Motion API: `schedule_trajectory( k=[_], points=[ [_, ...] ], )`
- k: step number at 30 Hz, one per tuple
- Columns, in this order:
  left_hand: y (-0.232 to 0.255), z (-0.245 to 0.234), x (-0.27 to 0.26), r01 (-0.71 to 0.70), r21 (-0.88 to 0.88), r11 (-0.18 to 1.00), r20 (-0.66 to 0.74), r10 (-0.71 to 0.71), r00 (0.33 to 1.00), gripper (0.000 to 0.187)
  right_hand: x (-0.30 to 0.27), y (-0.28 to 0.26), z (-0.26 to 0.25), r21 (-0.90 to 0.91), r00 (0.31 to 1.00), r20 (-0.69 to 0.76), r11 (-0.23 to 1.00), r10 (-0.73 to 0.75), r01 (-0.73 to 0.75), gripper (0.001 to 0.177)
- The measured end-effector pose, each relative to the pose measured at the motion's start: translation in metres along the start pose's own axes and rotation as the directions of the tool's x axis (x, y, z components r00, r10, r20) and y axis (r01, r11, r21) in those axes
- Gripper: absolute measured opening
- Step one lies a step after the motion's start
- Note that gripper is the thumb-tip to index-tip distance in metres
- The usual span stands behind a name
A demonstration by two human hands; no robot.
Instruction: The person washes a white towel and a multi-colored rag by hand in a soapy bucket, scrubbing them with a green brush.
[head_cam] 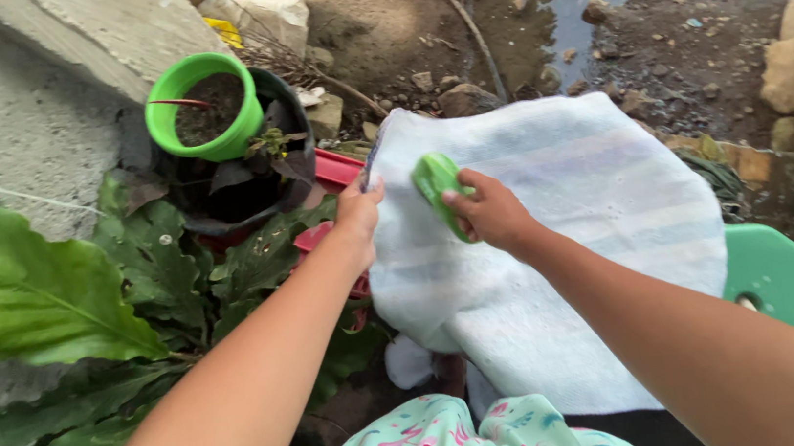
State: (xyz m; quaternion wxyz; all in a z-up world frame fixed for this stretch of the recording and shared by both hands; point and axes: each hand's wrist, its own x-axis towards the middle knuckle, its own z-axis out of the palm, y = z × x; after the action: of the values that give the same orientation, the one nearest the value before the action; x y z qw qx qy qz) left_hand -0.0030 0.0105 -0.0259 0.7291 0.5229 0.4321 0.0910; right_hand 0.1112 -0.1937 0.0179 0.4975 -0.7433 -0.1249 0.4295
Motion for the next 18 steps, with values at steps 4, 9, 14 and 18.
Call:
schedule_trajectory(
  k=[4, 9, 14, 18],
  points=[
    [0.015, 0.001, -0.016, 0.117, -0.084, 0.99, -0.018, -0.119, 0.993, 0.036, 0.001, 0.007, -0.042, -0.232, 0.948, -0.217, 0.931, 0.233, -0.282, 0.037],
    [0.032, 0.009, -0.028, 0.186, -0.193, 0.963, 0.029, -0.184, 0.983, 0.032, -0.008, 0.019, -0.1, -0.16, 0.68, -0.705, 0.889, 0.2, -0.428, 0.042],
    [0.037, 0.005, -0.022, 0.312, -0.207, 0.927, 0.108, -0.295, 0.949, 0.033, 0.044, -0.001, -0.057, -0.155, 0.816, -0.575, 0.987, -0.059, -0.037, 0.043],
    [0.03, 0.006, -0.012, 0.243, -0.144, 0.959, 0.049, -0.239, 0.97, 0.035, 0.074, -0.039, 0.016, 0.042, 0.996, 0.04, 0.996, -0.086, 0.084, 0.048]
  ],
)
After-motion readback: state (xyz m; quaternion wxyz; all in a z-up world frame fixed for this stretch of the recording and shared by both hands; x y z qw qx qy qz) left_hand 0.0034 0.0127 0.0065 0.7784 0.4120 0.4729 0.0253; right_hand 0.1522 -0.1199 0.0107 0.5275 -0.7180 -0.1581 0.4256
